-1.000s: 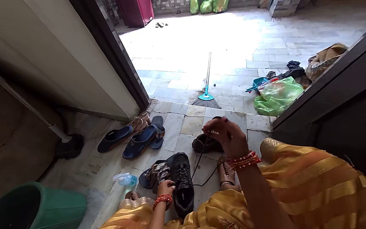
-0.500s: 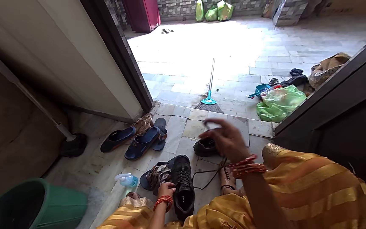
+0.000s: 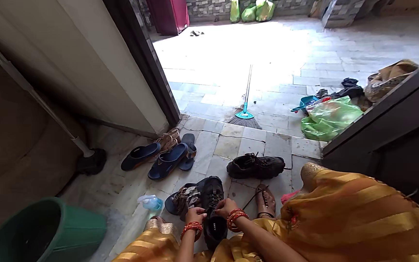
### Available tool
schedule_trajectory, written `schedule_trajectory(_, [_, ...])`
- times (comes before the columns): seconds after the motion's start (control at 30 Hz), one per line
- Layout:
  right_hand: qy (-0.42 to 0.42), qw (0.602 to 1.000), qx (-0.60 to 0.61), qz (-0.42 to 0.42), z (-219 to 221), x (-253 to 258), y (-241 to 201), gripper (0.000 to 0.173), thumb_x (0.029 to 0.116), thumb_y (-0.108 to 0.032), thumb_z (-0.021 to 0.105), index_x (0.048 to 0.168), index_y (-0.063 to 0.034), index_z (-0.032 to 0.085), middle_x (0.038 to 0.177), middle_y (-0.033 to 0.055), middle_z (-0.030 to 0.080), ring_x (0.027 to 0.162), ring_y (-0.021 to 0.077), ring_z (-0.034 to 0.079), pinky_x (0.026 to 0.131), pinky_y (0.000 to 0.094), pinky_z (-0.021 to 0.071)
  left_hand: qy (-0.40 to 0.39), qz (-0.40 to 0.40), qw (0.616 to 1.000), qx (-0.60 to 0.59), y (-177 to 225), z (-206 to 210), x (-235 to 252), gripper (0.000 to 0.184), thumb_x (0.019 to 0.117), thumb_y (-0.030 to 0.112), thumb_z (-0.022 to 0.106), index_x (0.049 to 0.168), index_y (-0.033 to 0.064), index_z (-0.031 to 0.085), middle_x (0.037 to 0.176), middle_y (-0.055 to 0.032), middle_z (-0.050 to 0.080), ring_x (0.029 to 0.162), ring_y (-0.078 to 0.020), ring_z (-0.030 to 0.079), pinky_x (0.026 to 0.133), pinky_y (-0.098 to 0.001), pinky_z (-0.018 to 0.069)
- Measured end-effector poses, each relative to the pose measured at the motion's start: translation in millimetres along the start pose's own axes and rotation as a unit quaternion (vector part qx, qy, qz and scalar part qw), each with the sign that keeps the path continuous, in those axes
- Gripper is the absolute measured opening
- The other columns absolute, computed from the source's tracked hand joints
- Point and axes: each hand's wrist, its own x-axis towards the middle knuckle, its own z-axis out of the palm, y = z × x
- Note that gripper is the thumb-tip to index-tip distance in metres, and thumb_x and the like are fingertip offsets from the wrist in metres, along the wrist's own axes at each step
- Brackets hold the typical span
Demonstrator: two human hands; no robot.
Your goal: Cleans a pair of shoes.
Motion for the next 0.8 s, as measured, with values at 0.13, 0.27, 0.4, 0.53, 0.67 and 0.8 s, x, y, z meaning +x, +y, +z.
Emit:
schedule_trajectory(0.13, [0.018, 0.999, 0.031, 0.016, 5.6, 8.0, -0.6, 0.029, 0.0938, -0.031, 0.073, 0.115, -0.0116, 0.076, 0.12, 0.0136, 0.072, 0.117, 0.0282, 0.066, 0.103, 0.0518, 0.0478, -0.004, -0.002, 1.0, -0.009, -0.7, -1.2, -1.7, 0.029, 0.0979, 0.004, 0.069, 0.126, -0.0035, 0.068, 0.126, -0.0229, 0.069, 0.113, -0.0301, 0.07, 0.102, -0.0428, 0.0543])
schedule_trajectory(0.27, [0.008, 0.994, 0.113, 0.01, 13.5, 15.6, 3.3, 0.025, 0.0973, -0.021, 0.068, 0.117, -0.007, 0.075, 0.117, 0.0132, 0.072, 0.111, 0.0232, 0.067, 0.1, 0.0452, 0.0489, -0.01, 0.0, 1.0, -0.01, 3.6, -2.1, -4.7, 0.029, 0.0976, 0.004, 0.069, 0.126, -0.0035, 0.068, 0.127, -0.0226, 0.068, 0.113, -0.03, 0.07, 0.102, -0.0424, 0.0538])
schedule_trajectory(0.4, [-0.009, 0.984, 0.18, 0.009, 14.2, 18.6, 5.5, 0.019, 0.0999, -0.012, 0.064, 0.115, -0.0043, 0.073, 0.101, 0.0051, 0.072, 0.08, 0.0084, 0.062, 0.076, 0.0296, 0.0493, -0.019, 0.006, 1.0, -0.002, 3.2, -4.5, -3.9, 0.029, 0.0979, 0.005, 0.069, 0.126, -0.0033, 0.068, 0.128, -0.0221, 0.068, 0.115, -0.0299, 0.069, 0.103, -0.0421, 0.0534])
schedule_trajectory(0.53, [-0.007, 0.983, 0.181, -0.001, 14.3, 19.1, 7.9, 0.016, 0.0985, -0.011, 0.067, 0.112, -0.0036, 0.073, 0.096, 0.003, 0.073, 0.073, 0.0049, 0.059, 0.071, 0.0266, 0.0481, -0.021, 0.022, 0.999, 0.019, 5.8, -4.1, -5.5, 0.03, 0.0972, 0.005, 0.069, 0.126, -0.0019, 0.067, 0.127, -0.0213, 0.068, 0.114, -0.0295, 0.069, 0.102, -0.043, 0.0535])
schedule_trajectory(0.67, [-0.006, 0.983, 0.185, -0.001, 13.6, 20.3, 9.3, 0.015, 0.0989, -0.01, 0.067, 0.111, -0.0022, 0.071, 0.094, 0.003, 0.072, 0.068, 0.005, 0.058, 0.066, 0.0257, 0.048, -0.025, 0.089, 0.994, 0.057, 14.4, -2.2, -11.9, 0.044, 0.0912, -0.003, 0.072, 0.133, 0.0004, 0.06, 0.126, -0.0194, 0.068, 0.116, -0.0305, 0.067, 0.103, -0.046, 0.0526])
schedule_trajectory(0.8, [-0.007, 0.984, 0.177, 0.007, 13.3, 19.5, 8.6, 0.02, 0.0982, -0.01, 0.068, 0.115, -0.0001, 0.067, 0.097, 0.0069, 0.07, 0.07, 0.0088, 0.059, 0.069, 0.0288, 0.0499, -0.061, 0.163, 0.979, 0.11, 16.5, -0.2, -12.6, 0.054, 0.0868, -0.002, 0.075, 0.139, 0.0047, 0.06, 0.132, -0.018, 0.065, 0.119, -0.03, 0.064, 0.105, -0.0442, 0.051])
